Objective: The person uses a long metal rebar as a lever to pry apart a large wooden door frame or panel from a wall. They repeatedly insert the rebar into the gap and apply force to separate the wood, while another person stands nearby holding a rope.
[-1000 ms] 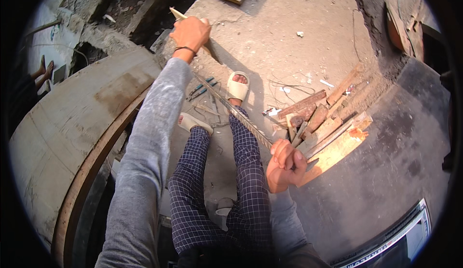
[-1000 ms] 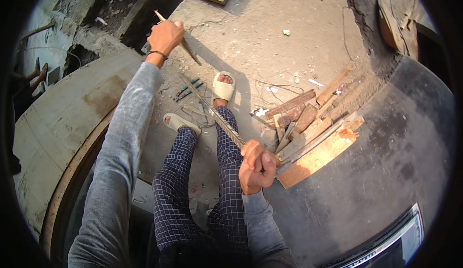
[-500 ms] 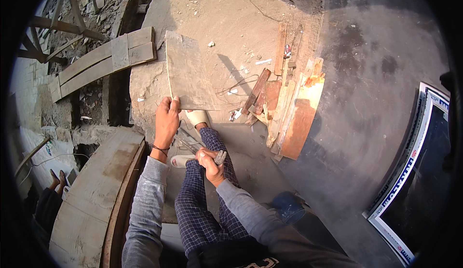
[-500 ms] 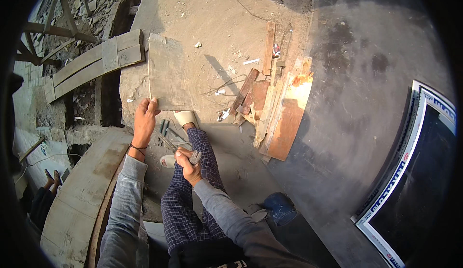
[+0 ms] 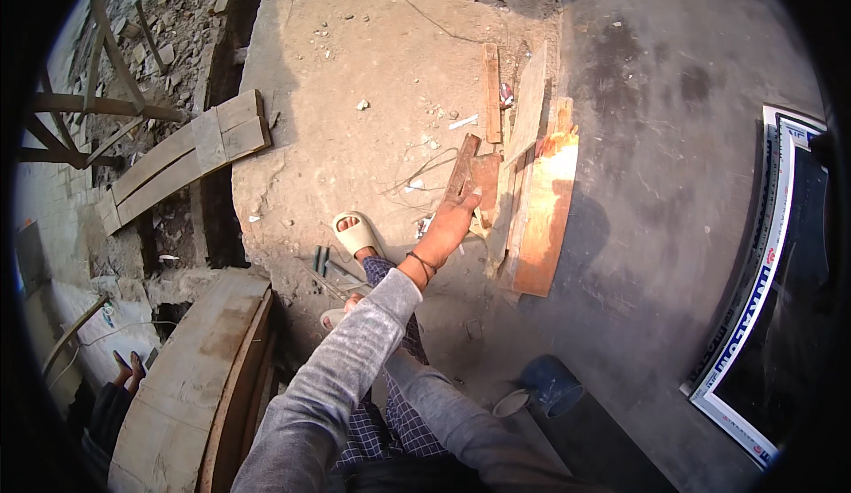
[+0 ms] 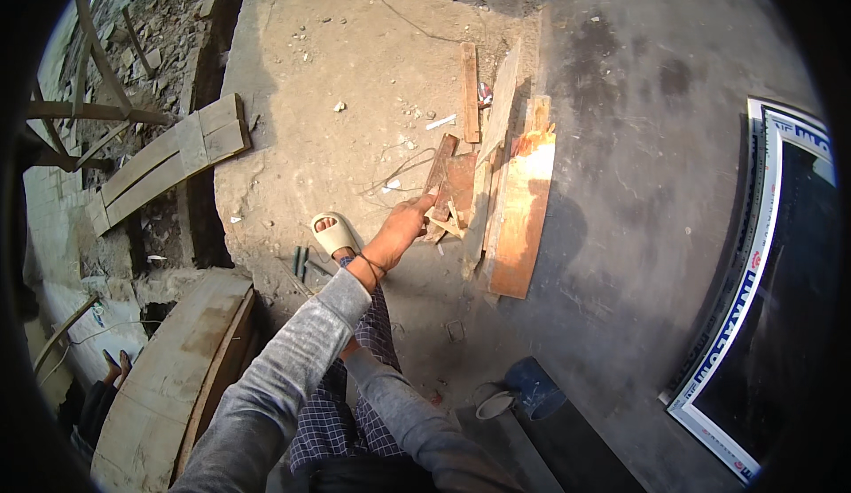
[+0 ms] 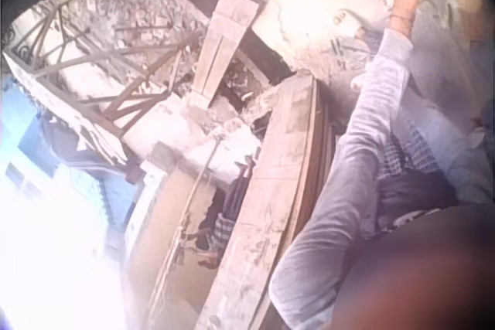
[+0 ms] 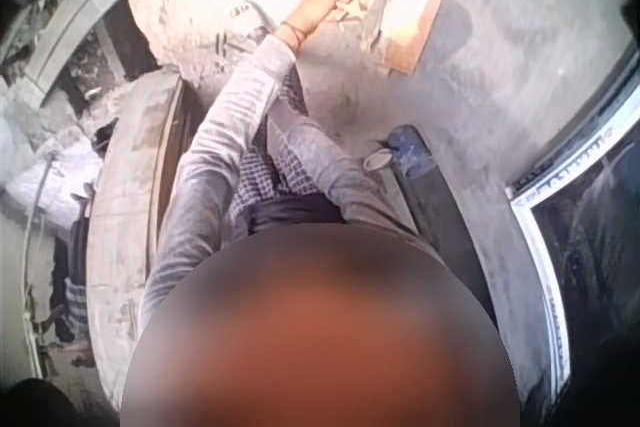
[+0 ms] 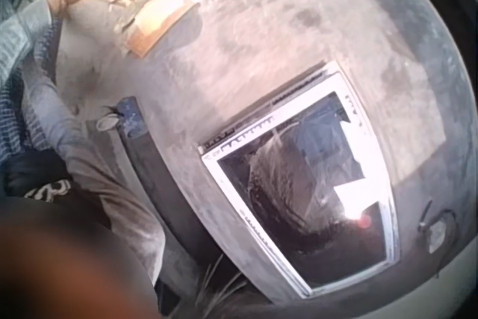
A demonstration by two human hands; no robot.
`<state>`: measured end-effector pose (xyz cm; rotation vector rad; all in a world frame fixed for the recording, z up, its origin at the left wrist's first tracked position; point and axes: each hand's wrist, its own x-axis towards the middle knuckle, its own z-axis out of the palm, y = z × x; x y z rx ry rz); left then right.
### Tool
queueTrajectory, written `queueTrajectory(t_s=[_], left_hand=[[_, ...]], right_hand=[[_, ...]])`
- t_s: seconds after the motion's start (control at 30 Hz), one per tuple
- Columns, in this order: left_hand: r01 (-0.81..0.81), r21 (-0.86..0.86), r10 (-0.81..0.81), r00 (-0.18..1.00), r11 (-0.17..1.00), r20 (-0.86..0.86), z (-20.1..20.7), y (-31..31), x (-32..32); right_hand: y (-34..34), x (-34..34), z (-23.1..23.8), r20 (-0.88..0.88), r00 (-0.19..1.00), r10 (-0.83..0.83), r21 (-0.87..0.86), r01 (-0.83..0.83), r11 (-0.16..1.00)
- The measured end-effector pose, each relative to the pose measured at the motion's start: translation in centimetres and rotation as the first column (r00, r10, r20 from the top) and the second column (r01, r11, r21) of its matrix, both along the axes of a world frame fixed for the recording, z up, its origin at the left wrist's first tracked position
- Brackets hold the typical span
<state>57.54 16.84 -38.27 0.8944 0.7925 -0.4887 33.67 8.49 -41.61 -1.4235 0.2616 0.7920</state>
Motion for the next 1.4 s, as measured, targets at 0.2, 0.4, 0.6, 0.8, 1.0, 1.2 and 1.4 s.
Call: queueTrajectory(t_s=[0.2,0.4,0.6,0.8,1.0,1.2,1.4], left_hand=[[-0.395,0.472,0.338,0.919,0.788,0.204,5.9,6.7,-15.1],[-0.251,0.731,0.463,0.881,0.634,-0.098,3.4,11.5,-27.9],[0.079,0.848,-0.054,0.997,0.525,-0.059,1.6,4.9,-33.7],[-0.055,0.808,0.075,0.997,0.586,0.014,1.9,2.3,-34.6],[-0.099,0.803,0.304,0.947,0.587,-0.105,4.1,-1.5,-40.8],[0.109,0.696,0.273,0.868,0.709,-0.414,7.2,-7.1,-51.1],[-0.010,0.638,0.433,0.742,0.770,-0.512,12.2,-11.9,-60.1]], right_hand=[[0.5,2.0,0.1,-0.010,0.990,0.143,0.052,-0.143,0.988],[1.9,3.7,0.2,-0.053,0.980,0.192,0.117,-0.184,0.976],[3.7,2.1,1.6,0.034,0.931,0.363,0.016,-0.364,0.931],[5.2,-0.8,4.4,0.300,0.737,0.606,0.004,-0.636,0.771],[5.3,-4.0,6.5,0.356,0.671,0.651,0.041,-0.707,0.706],[4.0,-6.6,6.7,0.504,0.553,0.663,0.075,-0.793,0.605],[2.7,-9.3,8.2,0.549,0.392,0.738,0.029,-0.892,0.452]])
